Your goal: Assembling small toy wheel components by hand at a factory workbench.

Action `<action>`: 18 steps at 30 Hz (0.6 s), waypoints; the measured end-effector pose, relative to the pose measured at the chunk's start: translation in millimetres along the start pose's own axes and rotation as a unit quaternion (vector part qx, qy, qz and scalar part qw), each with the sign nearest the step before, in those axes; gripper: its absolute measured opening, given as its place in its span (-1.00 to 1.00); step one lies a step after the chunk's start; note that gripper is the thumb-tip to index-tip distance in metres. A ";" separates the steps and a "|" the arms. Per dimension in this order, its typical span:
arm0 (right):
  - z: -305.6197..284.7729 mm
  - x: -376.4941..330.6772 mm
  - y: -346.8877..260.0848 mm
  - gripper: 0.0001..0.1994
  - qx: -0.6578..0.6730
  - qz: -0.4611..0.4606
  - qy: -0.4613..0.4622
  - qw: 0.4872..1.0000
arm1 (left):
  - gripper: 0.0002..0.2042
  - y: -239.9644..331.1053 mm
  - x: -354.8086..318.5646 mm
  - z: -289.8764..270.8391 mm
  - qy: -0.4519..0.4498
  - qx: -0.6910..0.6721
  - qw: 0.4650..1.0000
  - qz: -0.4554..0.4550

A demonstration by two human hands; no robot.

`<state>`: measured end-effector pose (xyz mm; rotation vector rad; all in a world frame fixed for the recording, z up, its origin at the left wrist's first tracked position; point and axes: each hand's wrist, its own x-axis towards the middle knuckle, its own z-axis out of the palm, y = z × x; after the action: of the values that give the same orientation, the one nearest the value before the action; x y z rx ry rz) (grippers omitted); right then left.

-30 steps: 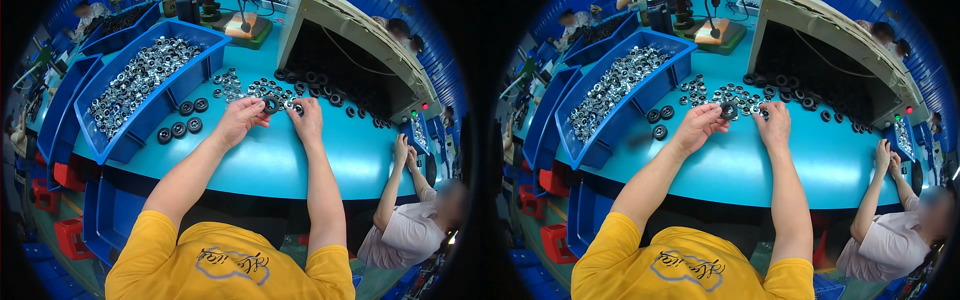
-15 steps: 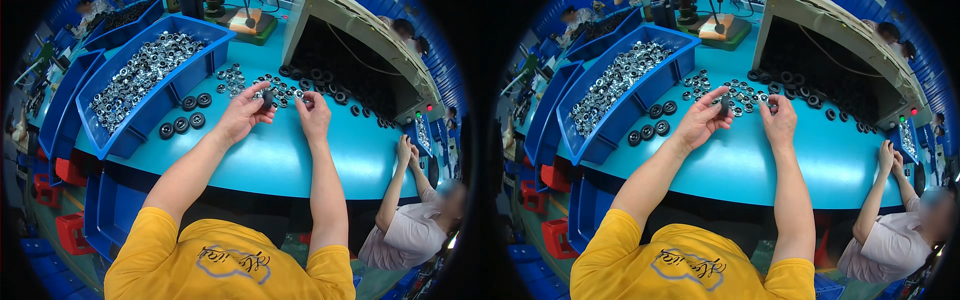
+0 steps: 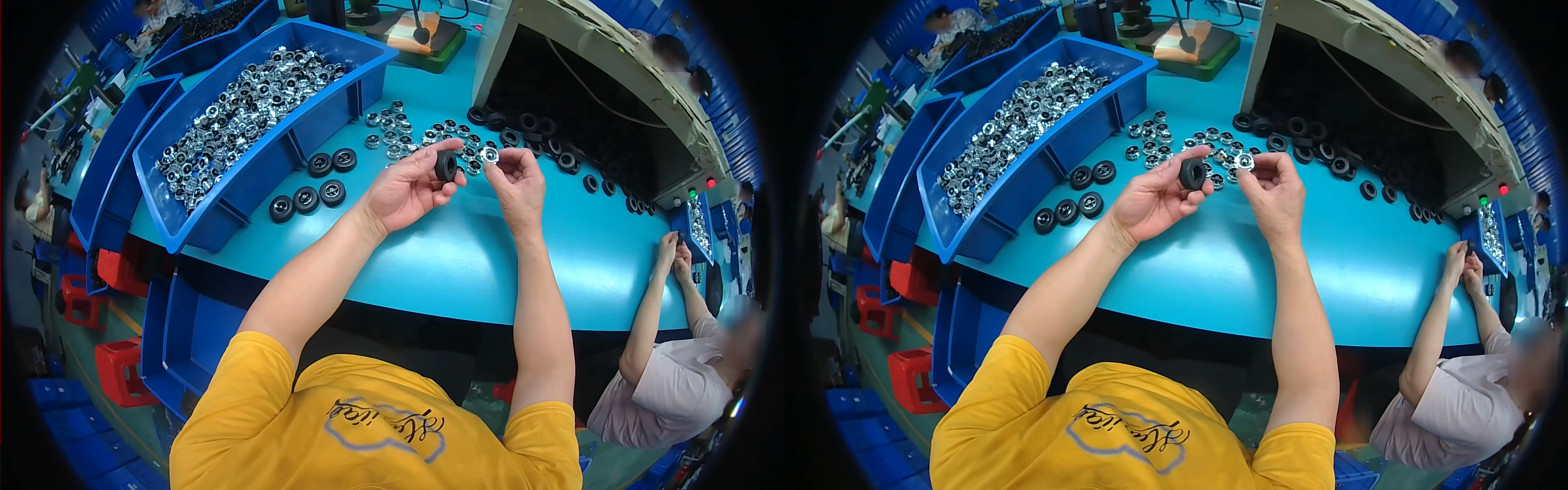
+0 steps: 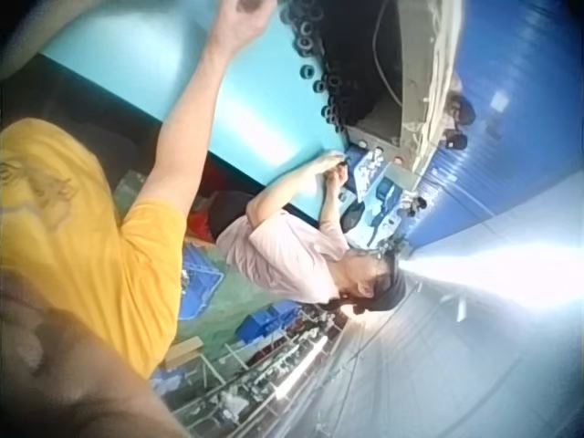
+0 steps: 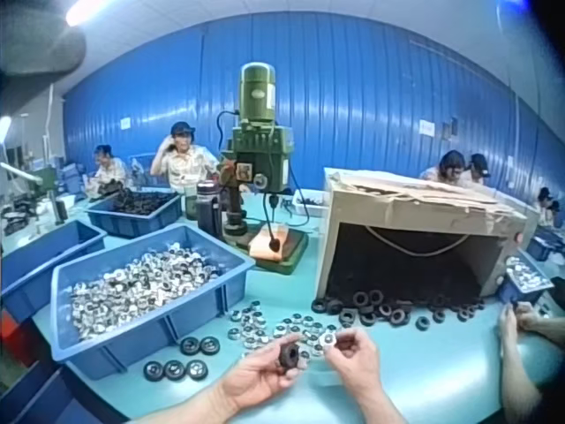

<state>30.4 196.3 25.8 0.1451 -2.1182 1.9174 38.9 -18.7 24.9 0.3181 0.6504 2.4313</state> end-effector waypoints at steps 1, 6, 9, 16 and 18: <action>0.4 -0.5 -0.8 -0.76 0.013 -0.002 -0.003 1.000 | -0.54 -0.8 0.4 -1.5 -0.005 0.009 1.000 -0.004; -0.5 -2.6 -1.6 -0.75 0.042 -0.014 -0.019 0.999 | -0.50 -2.5 1.5 -3.7 -0.016 0.038 0.999 -0.014; -1.9 -2.2 -0.9 -0.76 0.049 -0.013 -0.017 0.999 | -0.57 -2.2 1.4 -4.1 -0.027 0.020 0.999 -0.018; -1.3 -1.0 0.5 -0.77 0.058 -0.018 -0.018 0.998 | -0.58 -1.9 0.3 -5.9 -0.019 0.021 0.999 -0.016; -1.0 -1.0 0.9 -0.77 0.062 -0.019 -0.019 0.998 | -0.58 -2.1 0.5 -6.3 -0.027 0.026 0.999 -0.013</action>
<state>31.2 197.2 24.7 0.2463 -2.0046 2.0389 37.2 -19.3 18.5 0.3917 0.6897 2.3758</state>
